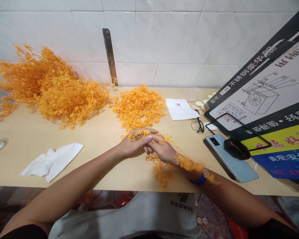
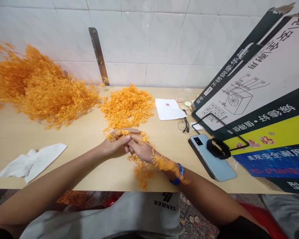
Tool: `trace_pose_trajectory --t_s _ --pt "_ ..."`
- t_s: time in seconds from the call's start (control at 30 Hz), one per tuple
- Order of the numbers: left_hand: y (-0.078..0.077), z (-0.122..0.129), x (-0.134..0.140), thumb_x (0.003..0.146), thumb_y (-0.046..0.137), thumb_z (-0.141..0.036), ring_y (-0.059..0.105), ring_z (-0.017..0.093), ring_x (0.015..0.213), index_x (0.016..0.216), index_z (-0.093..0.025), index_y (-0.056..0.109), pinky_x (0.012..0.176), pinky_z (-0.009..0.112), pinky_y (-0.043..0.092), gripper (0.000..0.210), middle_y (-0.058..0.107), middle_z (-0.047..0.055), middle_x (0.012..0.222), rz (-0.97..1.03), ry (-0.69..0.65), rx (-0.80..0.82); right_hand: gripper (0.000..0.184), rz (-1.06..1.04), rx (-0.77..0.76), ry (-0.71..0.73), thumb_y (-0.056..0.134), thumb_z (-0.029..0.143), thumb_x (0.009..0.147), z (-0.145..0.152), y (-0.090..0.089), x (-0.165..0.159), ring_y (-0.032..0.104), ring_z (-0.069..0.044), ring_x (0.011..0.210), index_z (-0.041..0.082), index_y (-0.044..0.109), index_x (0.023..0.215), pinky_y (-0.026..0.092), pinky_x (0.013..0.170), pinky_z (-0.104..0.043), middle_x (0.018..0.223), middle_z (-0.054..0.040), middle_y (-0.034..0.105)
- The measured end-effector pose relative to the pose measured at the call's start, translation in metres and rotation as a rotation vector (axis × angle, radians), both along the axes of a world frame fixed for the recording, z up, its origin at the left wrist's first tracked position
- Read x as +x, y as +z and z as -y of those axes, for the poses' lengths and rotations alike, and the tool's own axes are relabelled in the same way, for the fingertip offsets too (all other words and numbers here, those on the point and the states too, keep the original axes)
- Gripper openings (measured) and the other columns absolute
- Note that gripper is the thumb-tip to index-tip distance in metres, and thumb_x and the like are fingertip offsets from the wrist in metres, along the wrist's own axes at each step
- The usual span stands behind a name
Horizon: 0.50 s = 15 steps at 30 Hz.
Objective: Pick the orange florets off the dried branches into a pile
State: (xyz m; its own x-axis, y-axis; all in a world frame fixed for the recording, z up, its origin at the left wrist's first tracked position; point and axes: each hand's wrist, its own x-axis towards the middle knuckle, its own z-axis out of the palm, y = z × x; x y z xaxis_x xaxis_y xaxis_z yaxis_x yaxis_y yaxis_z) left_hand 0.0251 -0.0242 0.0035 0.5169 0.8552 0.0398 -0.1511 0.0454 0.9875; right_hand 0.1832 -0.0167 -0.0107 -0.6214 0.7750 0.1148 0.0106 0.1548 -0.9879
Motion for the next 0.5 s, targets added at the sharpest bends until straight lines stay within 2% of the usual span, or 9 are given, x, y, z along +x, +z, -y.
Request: trace_pose_trajectory --t_s 0.1,0.2,0.33,0.5 --pt "0.002 0.001 0.003 0.083 0.065 -0.058 0.066 0.017 0.063 0.101 -0.011 0.07 0.064 0.028 0.054 0.051 0.069 0.006 0.07 0.147 0.142 -0.032 0.048 0.059 0.21 0.011 0.036 0.051 0.099 0.001 -0.001 0.0 0.04 -0.01 0.052 0.018 0.049 0.066 0.036 0.052 -0.026 0.057 0.0024 0.044" --pt "0.002 -0.002 0.003 0.081 0.069 -0.054 0.066 0.016 0.066 0.085 -0.012 0.069 0.063 0.026 0.052 0.042 0.071 0.007 0.074 0.19 0.235 -0.06 0.04 0.107 0.397 -0.006 0.036 0.04 0.099 0.0 0.003 -0.001 0.042 -0.012 0.06 0.02 0.042 0.065 0.036 0.056 -0.026 0.064 0.0007 0.044" --pt "0.0 -0.009 -0.001 0.077 0.072 -0.056 0.063 0.015 0.057 0.075 -0.012 0.065 0.053 0.024 0.05 0.044 0.071 0.008 0.067 0.175 0.223 -0.162 0.03 0.165 0.617 0.006 0.038 0.027 0.096 0.0 0.008 0.0 0.043 -0.014 0.064 0.02 0.041 0.067 0.037 0.061 -0.027 0.068 -0.0003 0.045" --pt "0.003 -0.011 -0.003 0.081 0.068 -0.056 0.063 0.016 0.052 0.074 -0.013 0.061 0.048 0.024 0.05 0.044 0.069 0.007 0.061 0.215 0.145 -0.3 0.028 0.169 0.729 0.067 0.038 0.023 0.095 -0.001 0.011 0.004 0.038 -0.012 0.057 0.02 0.043 0.068 0.033 0.056 -0.025 0.065 0.001 0.044"
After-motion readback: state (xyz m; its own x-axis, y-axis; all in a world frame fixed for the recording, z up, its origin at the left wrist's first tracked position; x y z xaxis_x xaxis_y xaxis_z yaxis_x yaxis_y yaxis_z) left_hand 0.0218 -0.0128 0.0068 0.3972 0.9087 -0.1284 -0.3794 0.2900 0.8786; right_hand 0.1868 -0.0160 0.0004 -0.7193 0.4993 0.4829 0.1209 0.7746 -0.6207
